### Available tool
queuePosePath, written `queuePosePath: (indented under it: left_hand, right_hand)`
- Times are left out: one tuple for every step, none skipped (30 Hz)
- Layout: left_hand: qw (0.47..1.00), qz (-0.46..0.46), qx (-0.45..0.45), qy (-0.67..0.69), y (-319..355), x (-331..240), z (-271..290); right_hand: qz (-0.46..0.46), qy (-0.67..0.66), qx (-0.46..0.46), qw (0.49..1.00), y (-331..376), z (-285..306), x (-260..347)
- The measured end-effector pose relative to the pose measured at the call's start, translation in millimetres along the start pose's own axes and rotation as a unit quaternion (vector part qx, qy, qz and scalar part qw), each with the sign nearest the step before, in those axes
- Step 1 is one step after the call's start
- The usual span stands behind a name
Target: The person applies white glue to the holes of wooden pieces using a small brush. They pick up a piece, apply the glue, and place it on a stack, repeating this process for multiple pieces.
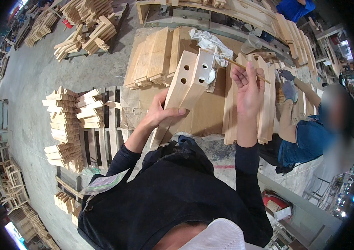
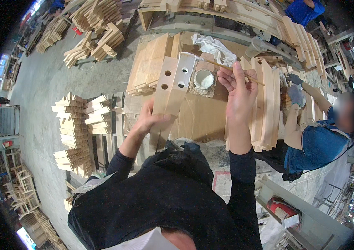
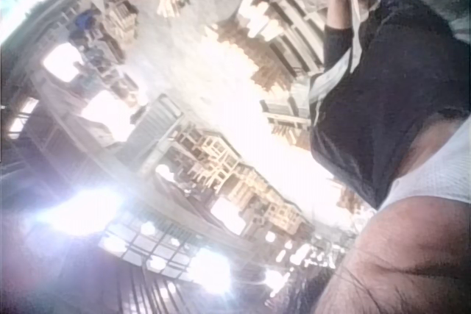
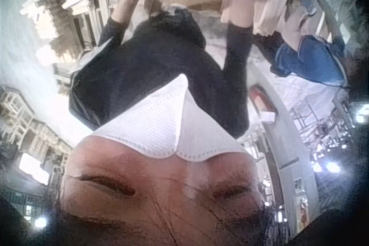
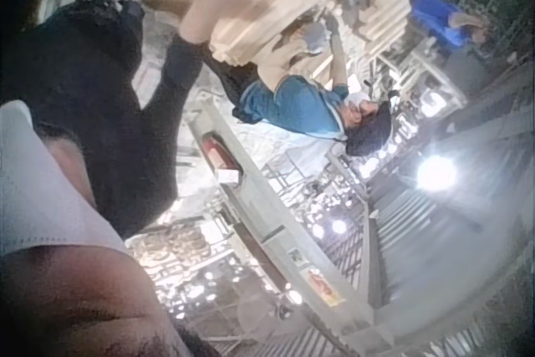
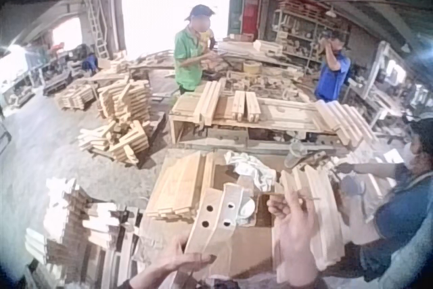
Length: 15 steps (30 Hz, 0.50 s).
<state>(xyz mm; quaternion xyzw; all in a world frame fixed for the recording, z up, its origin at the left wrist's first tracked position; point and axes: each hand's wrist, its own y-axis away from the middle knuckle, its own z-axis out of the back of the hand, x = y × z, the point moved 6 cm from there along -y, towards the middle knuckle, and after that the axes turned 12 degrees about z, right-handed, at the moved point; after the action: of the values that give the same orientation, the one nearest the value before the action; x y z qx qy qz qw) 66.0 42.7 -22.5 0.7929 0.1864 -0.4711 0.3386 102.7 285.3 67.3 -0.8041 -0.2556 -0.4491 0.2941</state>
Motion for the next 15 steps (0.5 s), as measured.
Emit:
queuePosePath:
  left_hand:
    - [1.000, 0.000, -0.001, -0.001, -0.4, -0.2, 0.1]
    - [1.000, 0.000, -0.002, -0.002, -0.7, -0.9, 0.1]
    - [1.000, 0.000, -0.003, -0.003, -1.1, -1.3, 0.1]
    - [1.000, -0.001, 0.000, -0.003, -1.3, -1.7, 0.0]
    - [1.000, -0.002, 0.004, -0.003, -1.5, -2.2, 0.0]
    - [1.000, -0.003, 0.008, -0.004, -2.0, -2.7, -0.4]
    - [1.000, -0.003, 0.003, -0.006, -3.2, -2.6, 0.1]
    - [1.000, -0.003, -0.003, -0.007, -4.3, -1.5, 1.5]
    - [1.000, -0.003, -0.008, -0.008, -5.6, -0.5, 2.8]
    - [1.000, -0.018, -0.019, -0.008, -5.3, -0.7, 4.6]
    - [0.999, -0.031, -0.026, -0.009, -6.3, -1.1, 5.8]
    - [0.998, -0.043, -0.033, -0.010, -6.6, -2.2, 6.6]
    - [0.998, -0.038, -0.039, -0.017, -7.5, -2.4, 6.3]
    - [0.998, -0.032, -0.044, -0.024, -7.9, -3.0, 5.8]
    - [0.998, -0.027, -0.050, -0.032, -8.4, -3.4, 5.5]
  right_hand:
    - [-0.003, 0.008, 0.003, 1.000, -2.4, -0.1, 0.3]
    - [-0.007, 0.015, 0.005, 1.000, -4.9, -0.8, 1.9]
    - [-0.010, 0.023, 0.007, 1.000, -7.6, -0.7, 3.3]
    - [-0.002, 0.024, 0.017, 1.000, -12.2, 0.0, 5.7]
    - [0.006, 0.026, 0.027, 0.999, -17.4, 2.5, 8.6]
    - [0.014, 0.027, 0.037, 0.999, -21.2, 4.9, 12.5]
    - [0.033, 0.048, 0.065, 0.996, -23.5, 2.3, 22.2]
    - [0.052, 0.068, 0.095, 0.992, -24.5, -3.4, 36.3]
    - [0.070, 0.087, 0.124, 0.986, -25.2, -9.0, 51.1]
    - [0.104, 0.123, 0.169, 0.972, -24.7, -16.4, 66.6]
    - [0.126, 0.149, 0.199, 0.960, -21.6, -24.4, 80.4]
    - [0.148, 0.174, 0.228, 0.946, -17.8, -32.7, 93.4]
    - [0.170, 0.201, 0.255, 0.930, -14.6, -39.8, 104.2]
    - [0.188, 0.224, 0.272, 0.917, -11.9, -47.4, 111.3]
    - [0.206, 0.247, 0.290, 0.902, -7.9, -56.9, 116.1]
